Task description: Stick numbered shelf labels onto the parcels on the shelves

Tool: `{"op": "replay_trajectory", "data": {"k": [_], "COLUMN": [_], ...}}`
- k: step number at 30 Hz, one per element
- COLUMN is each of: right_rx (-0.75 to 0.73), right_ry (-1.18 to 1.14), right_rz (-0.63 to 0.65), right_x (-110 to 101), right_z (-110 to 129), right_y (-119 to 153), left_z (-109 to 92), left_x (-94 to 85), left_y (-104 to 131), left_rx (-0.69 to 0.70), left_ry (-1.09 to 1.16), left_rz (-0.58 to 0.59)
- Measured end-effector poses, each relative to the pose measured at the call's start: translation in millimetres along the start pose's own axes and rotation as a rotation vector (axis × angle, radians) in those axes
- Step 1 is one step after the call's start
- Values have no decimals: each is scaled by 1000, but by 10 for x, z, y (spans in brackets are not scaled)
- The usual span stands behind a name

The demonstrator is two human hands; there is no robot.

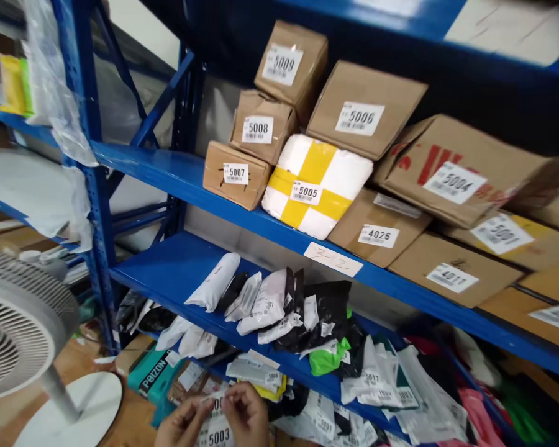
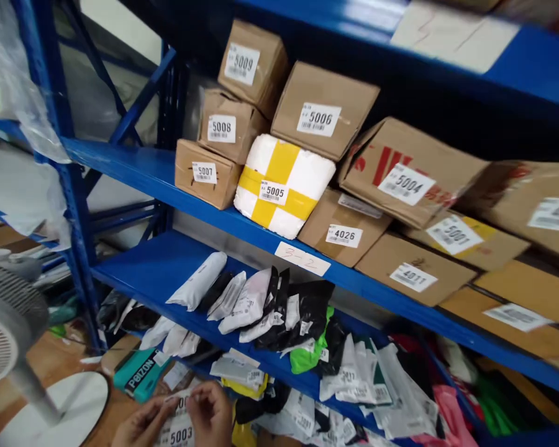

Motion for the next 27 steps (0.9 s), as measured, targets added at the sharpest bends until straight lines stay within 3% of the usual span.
{"op": "replay_trajectory", "data": {"k": [6, 9, 13, 15, 17, 22, 24, 27], "right_rx": [228, 186, 147, 117, 18, -314, -358, -341], "right_ry": [65, 111, 213, 334, 520, 940, 923, 669], "right_rz": [192, 164, 172, 229, 255, 270, 225, 34], "right_x": [-91, -146, -257, -248, -174, 70, -12, -322], "right_z": [36, 172, 431, 552, 662, 878, 1006, 1270], "right_y": [-453, -642, -900, -1022, -1143, -1481, -1651, -1906], "left_z": [-25, -113, -253, -274, -226, 25, 85, 117], "left_x": [133, 238, 404, 453, 473, 565, 622, 679], "left_y": [-410, -603, -814, -913, -1043, -1436, -1542, -1600], "left_rx": [172, 175, 159, 161, 143, 118, 128, 144], "left_ry": [-377, -269, -67, -46, -20, 1, -12, -50], "left_rz": [-330, -266, 25, 97, 46, -242, -275, -245]}}
Point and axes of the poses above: each hand's wrist, its own y-axis away from the middle knuckle, its own x-axis out of the palm, z = x × y, the point moved 4 cm from there along -y, towards the middle knuckle, and after that the axes turned 7 degrees about x, right-handed, at the moved point
